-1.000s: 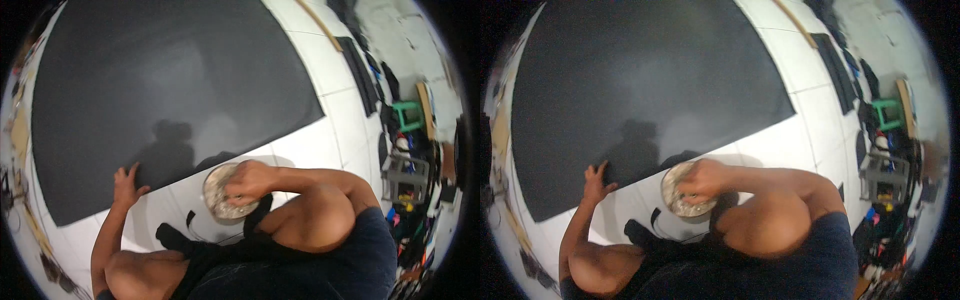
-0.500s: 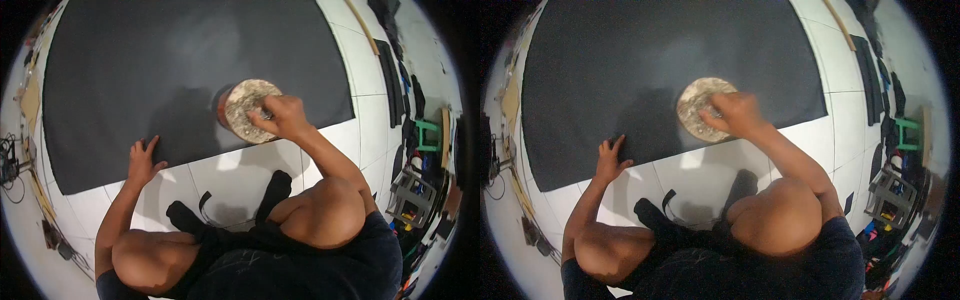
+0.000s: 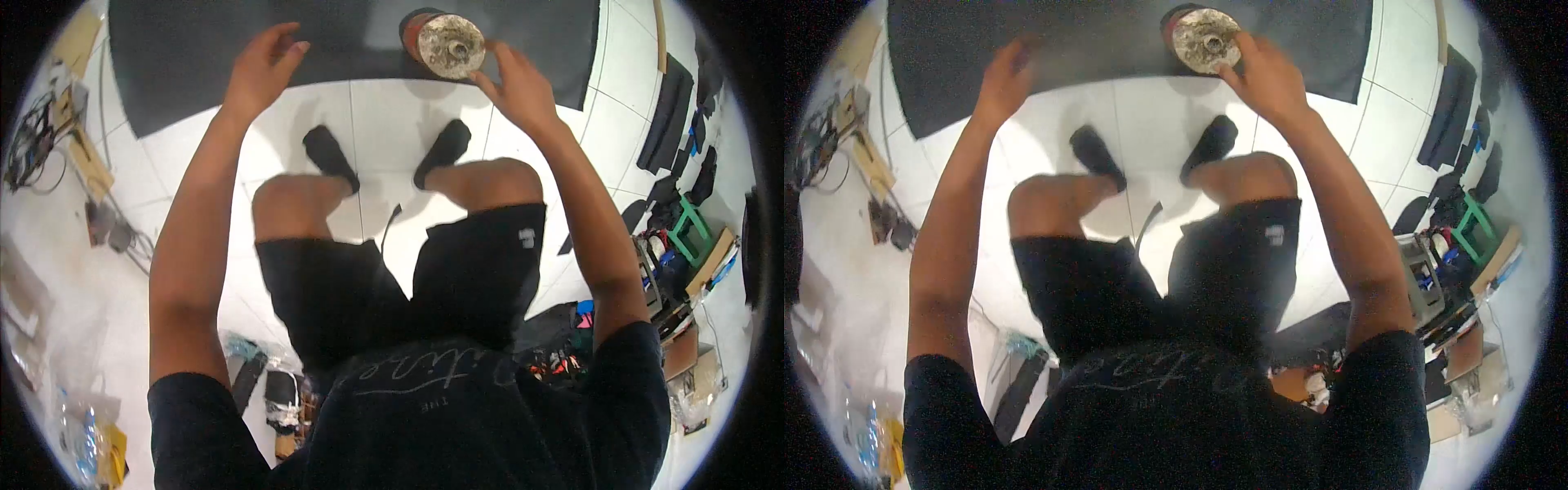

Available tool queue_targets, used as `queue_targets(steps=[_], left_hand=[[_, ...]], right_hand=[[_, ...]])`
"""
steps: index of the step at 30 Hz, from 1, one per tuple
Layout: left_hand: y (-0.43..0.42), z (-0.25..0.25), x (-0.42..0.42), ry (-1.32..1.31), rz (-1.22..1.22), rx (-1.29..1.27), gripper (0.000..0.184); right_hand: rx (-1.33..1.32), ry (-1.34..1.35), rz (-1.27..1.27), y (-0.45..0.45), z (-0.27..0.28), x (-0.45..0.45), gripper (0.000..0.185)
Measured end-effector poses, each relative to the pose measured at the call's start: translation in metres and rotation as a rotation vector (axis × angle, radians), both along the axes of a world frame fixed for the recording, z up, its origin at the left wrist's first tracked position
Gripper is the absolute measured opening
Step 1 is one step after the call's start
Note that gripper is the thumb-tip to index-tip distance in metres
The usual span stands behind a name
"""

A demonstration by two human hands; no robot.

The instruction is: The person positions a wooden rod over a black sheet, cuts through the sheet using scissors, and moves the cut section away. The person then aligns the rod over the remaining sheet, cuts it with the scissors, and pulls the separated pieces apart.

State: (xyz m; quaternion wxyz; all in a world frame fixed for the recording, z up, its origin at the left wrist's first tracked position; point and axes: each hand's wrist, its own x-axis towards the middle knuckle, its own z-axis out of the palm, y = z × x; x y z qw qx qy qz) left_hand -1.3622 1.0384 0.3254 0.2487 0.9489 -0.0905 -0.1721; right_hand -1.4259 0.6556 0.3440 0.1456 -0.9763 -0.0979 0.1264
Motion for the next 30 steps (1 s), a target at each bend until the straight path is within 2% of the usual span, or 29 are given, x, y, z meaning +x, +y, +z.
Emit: queue_targets(steps=[2,4,5,7,9,11,14,15,16,18,19,20,22,26,28,30], left_hand=[[0.002,0.104,-0.029,0.111,-0.01,-0.188,0.038],[0.005,0.199,-0.06,0.229,0.02,-0.142,0.033],[0.012,0.243,-0.078,0.31,0.019,-0.141,0.03],[0.037,0.309,-0.114,0.465,-0.013,-0.128,0.024],[0.056,0.374,-0.147,0.656,-0.049,-0.123,0.021],[0.065,0.438,-0.173,0.876,-0.033,-0.194,0.021],[0.081,0.485,-0.206,1.079,-0.035,-0.274,0.021],[0.082,0.5,-0.213,1.099,-0.006,-0.29,0.021],[0.087,0.507,-0.224,1.076,0.014,-0.289,0.021],[0.095,0.514,-0.248,1.062,0.043,-0.302,0.02],[0.088,0.527,-0.253,1.041,0.054,-0.288,0.02],[0.087,0.53,-0.263,1.015,0.066,-0.285,0.02],[0.071,0.535,-0.293,1.078,0.206,-0.397,0.014],[0.01,0.536,-0.349,1.083,0.147,-0.391,0.015],[-0.019,0.53,-0.386,1.086,0.06,-0.417,0.015],[-0.047,0.53,-0.411,1.078,0.084,-0.417,0.014]], right_hand=[[0.13,0.375,-0.077,0.024,0.087,-0.027,0.039],[0.186,0.704,0.007,0.056,0.184,-0.053,0.037],[0.216,0.516,0.209,0.065,0.213,-0.086,0.038],[0.426,0.898,0.277,0.095,0.28,-0.125,0.032],[0.637,0.974,0.321,0.125,0.34,-0.158,0.045],[0.652,1.218,0.312,0.152,0.394,-0.16,0.053],[0.573,1.095,0.257,0.18,0.426,-0.165,0.056],[0.61,1.093,0.181,0.185,0.434,-0.164,0.055],[0.607,1.079,0.21,0.187,0.435,-0.168,0.055],[0.758,1.014,0.1,0.189,0.417,-0.18,0.049],[0.707,0.917,0.139,0.19,0.412,-0.181,0.038],[0.708,0.898,0.162,0.185,0.408,-0.182,0.038],[1.077,1.032,-0.223,0.166,0.412,-0.189,0.034],[1.068,0.809,-0.4,0.113,0.447,-0.193,0.028],[1.028,0.729,-0.338,0.082,0.461,-0.204,0.033],[1.075,0.637,-0.344,0.058,0.474,-0.221,0.036]])
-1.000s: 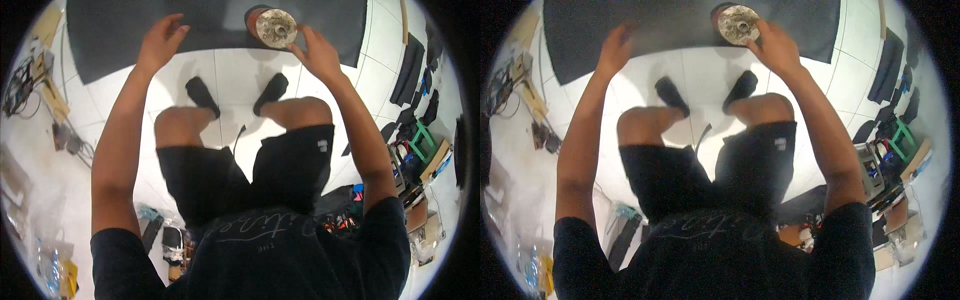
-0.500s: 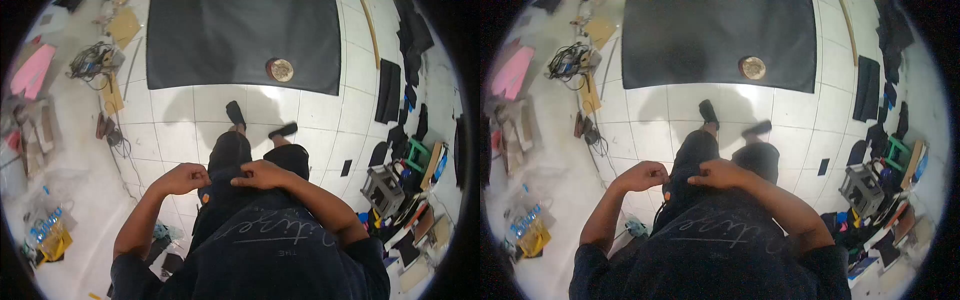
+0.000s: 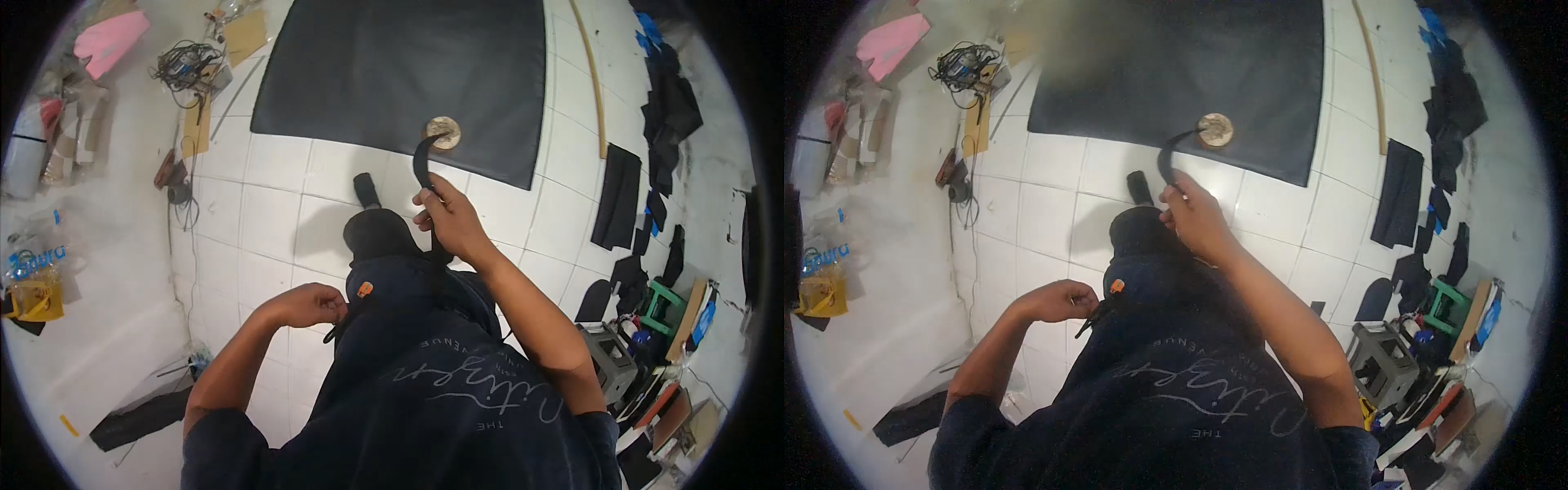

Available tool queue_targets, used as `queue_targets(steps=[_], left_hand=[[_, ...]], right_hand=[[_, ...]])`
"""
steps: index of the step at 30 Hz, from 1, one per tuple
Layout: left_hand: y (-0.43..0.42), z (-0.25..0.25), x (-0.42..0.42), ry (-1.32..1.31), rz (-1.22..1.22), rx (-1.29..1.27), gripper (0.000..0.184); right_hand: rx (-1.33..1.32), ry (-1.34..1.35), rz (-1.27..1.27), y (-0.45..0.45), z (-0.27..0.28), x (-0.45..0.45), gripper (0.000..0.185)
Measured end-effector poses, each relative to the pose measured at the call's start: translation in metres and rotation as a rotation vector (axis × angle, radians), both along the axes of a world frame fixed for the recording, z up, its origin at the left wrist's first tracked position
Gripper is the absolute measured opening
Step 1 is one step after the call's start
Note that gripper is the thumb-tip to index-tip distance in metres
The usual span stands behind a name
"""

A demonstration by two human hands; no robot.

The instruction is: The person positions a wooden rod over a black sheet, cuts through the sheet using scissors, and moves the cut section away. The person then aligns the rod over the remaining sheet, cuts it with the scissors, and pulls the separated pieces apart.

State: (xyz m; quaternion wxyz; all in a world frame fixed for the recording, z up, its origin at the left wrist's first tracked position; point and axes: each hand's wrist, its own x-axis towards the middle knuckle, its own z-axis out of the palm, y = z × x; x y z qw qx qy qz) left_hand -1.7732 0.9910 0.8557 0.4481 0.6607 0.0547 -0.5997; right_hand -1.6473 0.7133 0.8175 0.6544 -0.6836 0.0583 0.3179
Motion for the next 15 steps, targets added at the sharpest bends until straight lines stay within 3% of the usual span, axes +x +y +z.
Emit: queue_targets(steps=[4,6,7,10,12,15], left_hand=[[-0.045,-0.002,-0.039,-0.123,0.089,-0.011,0.008],[-0.062,-0.001,-0.043,-0.125,0.216,0.031,0.016],[-0.071,-0.001,-0.047,-0.138,0.212,0.026,0.016],[-0.092,0.003,-0.042,-0.2,0.213,-0.021,0.017],[-0.106,0.011,-0.034,-0.456,0.081,-0.007,0.015],[-0.122,-0.002,-0.032,-0.59,0.08,-0.066,0.017]], right_hand=[[-0.093,-0.147,0.118,-0.048,0.027,-0.037,0.035],[-0.29,-0.443,0.495,-0.07,0.021,-0.049,0.037],[-0.21,-0.354,0.598,-0.077,0.033,-0.054,0.034],[-0.157,-0.443,0.719,-0.094,0.055,-0.068,0.03],[-0.19,-0.458,0.688,-0.105,0.06,-0.072,0.029],[-0.316,-0.489,0.694,-0.129,0.064,-0.071,0.022]])
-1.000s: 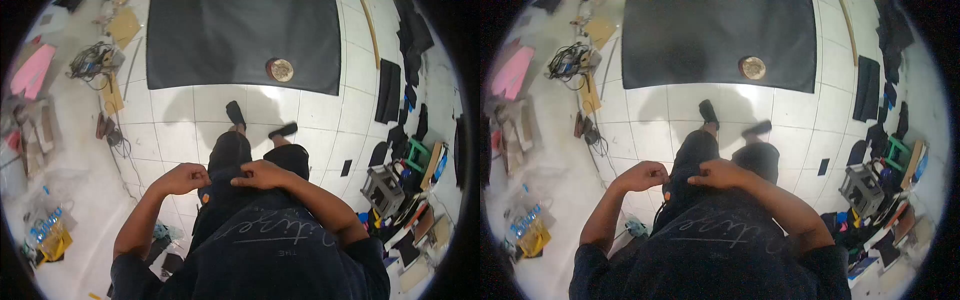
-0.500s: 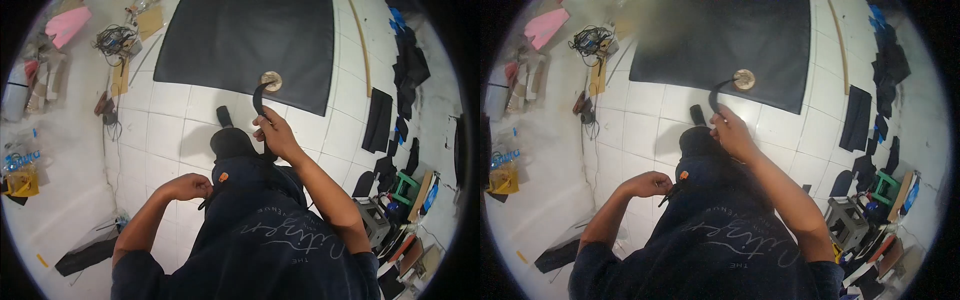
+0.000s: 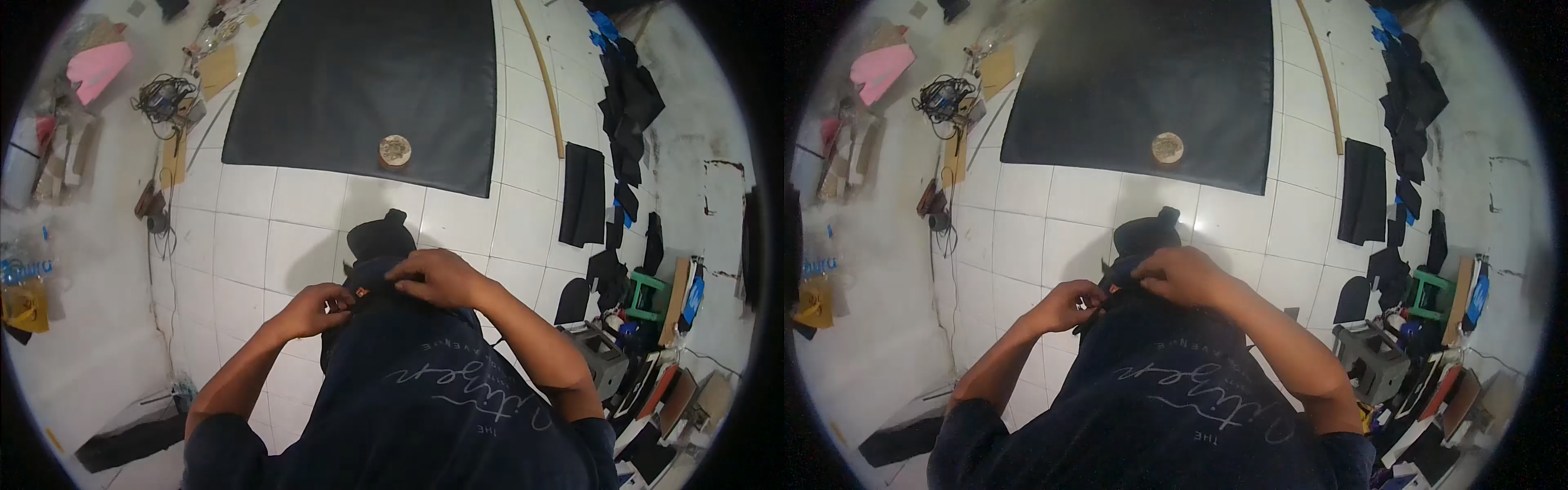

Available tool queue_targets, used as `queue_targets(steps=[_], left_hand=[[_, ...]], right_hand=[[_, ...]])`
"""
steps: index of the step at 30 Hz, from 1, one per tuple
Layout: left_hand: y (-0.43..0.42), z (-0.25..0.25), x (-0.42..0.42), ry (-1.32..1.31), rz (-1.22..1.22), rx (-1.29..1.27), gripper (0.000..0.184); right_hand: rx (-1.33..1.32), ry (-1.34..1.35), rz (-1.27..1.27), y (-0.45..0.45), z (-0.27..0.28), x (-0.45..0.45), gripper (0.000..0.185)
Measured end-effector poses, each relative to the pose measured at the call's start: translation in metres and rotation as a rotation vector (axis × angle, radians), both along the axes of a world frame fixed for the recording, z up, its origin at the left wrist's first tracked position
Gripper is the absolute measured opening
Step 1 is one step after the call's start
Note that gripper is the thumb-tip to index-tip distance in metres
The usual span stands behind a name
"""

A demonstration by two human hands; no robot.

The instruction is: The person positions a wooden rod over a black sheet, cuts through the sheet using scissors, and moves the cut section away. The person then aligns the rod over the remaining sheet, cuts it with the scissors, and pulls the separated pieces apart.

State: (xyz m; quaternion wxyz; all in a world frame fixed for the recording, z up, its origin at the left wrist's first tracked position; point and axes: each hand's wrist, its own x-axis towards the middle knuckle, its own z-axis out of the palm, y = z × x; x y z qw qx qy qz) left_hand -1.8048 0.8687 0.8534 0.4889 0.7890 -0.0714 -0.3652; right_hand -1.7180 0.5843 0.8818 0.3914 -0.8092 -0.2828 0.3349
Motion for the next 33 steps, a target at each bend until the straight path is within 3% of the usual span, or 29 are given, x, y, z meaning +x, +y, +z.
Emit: queue_targets(steps=[2,8,13,16,19,21,23,27,29,31,33], left_hand=[[-0.01,-0.003,0.006,-0.004,-0.007,-0.005,0.017],[-0.025,-0.009,0.039,-0.03,-0.071,0.002,0.018],[-0.033,0.004,0.068,0.163,0.091,-0.028,0.019],[-0.035,0.01,0.09,0.318,0.235,-0.202,0.02],[-0.028,0.005,0.111,0.229,0.125,-0.114,0.022],[-0.03,0.013,0.124,-0.007,-0.064,-0.064,0.02],[-0.033,0.008,0.126,-0.125,-0.069,-0.04,0.02],[-0.054,0.005,0.156,-0.452,-0.212,-0.016,0.017],[-0.07,0.0,0.168,-0.316,-0.084,0.014,0.019],[-0.091,-0.002,0.185,-0.057,-0.091,0.093,0.019],[-0.128,-0.003,0.203,-0.105,-0.136,0.086,0.016]], right_hand=[[-0.037,0.23,0.123,-0.012,0.008,0.003,0.027],[0.028,0.377,0.187,-0.024,0.004,0.015,0.026],[0.178,0.3,0.233,-0.015,-0.011,0.044,0.027],[0.262,0.222,0.249,0.0,-0.004,0.065,0.027],[0.25,0.22,0.293,0.003,0.003,0.083,0.033],[0.206,0.274,0.324,0.001,0.0,0.091,0.038],[0.316,0.292,0.266,-0.006,-0.004,0.098,0.045],[0.335,0.362,0.258,-0.039,-0.016,0.11,0.04],[0.164,0.119,0.201,-0.079,-0.011,0.123,0.039],[0.072,-0.027,-0.018,-0.14,-0.017,0.133,0.043],[0.036,0.061,-0.398,-0.215,-0.013,0.136,0.04]])
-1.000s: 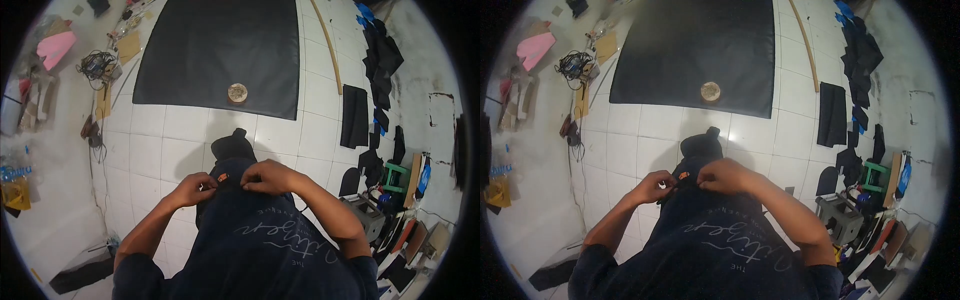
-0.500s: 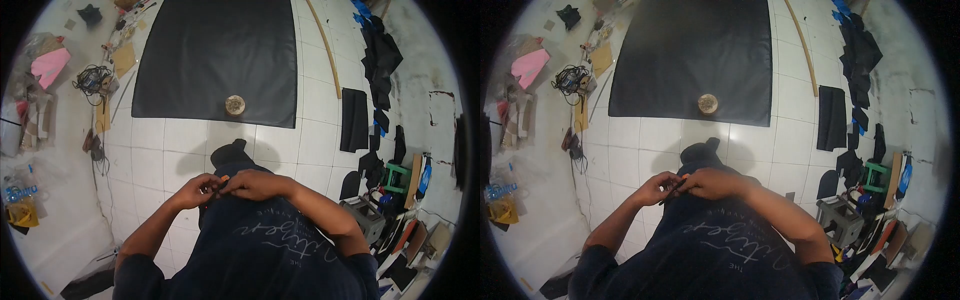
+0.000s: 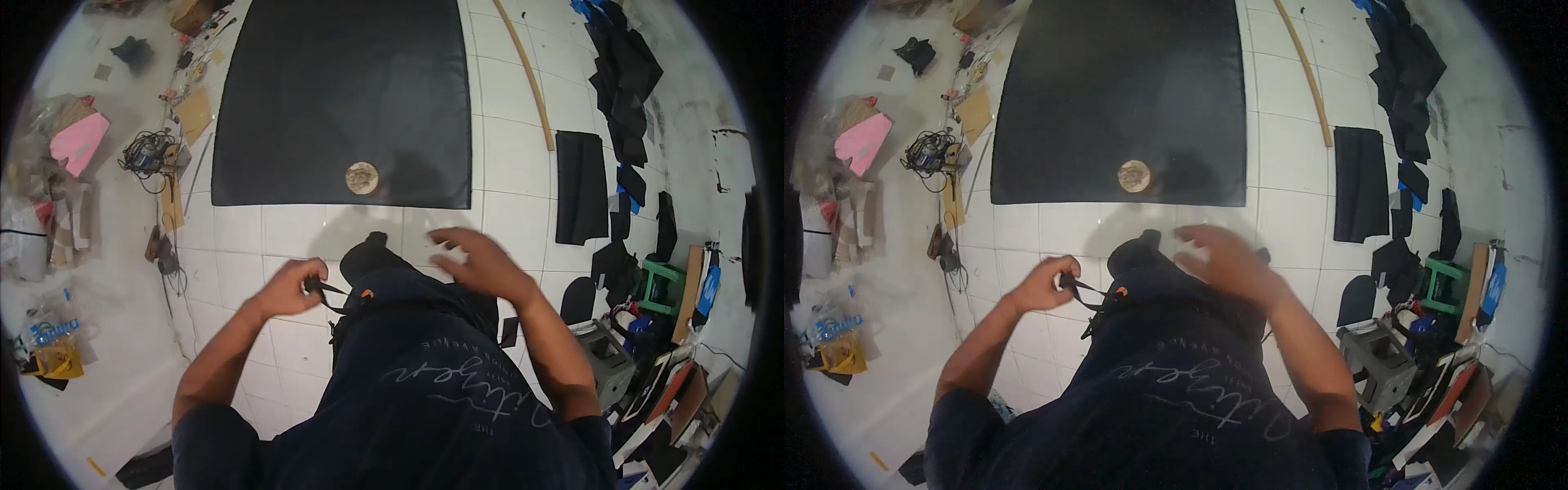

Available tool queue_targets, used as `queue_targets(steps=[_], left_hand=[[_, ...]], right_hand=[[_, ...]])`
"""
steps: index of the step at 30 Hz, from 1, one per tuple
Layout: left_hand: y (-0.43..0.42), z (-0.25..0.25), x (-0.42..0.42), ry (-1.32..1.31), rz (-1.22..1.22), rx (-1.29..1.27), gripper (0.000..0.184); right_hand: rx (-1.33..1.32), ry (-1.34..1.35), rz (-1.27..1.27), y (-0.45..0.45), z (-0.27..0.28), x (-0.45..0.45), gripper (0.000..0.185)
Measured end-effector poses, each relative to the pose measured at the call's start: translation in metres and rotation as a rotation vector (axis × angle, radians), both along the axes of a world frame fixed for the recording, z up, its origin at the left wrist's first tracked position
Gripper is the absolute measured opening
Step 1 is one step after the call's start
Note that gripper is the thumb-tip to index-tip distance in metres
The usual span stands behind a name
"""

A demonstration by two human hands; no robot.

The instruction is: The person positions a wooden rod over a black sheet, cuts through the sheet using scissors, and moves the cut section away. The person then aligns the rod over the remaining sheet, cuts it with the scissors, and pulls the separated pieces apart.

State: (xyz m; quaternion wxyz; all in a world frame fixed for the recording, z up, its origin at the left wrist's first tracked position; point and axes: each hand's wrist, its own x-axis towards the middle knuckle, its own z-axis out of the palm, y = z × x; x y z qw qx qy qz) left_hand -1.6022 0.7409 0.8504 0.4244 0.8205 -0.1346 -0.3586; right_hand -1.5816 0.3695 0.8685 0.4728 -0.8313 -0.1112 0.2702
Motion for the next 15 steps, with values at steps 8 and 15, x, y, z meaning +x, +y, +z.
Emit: queue_targets(steps=[8,15], left_hand=[[-0.151,-0.06,0.026,-0.537,-0.272,0.732,0.061],[-0.176,-0.133,-0.006,0.001,0.4,0.482,0.06]], right_hand=[[-0.231,0.166,-0.391,-0.285,-0.073,-0.081,0.042],[-0.466,0.31,-0.344,-0.408,-0.131,-0.127,0.048]])
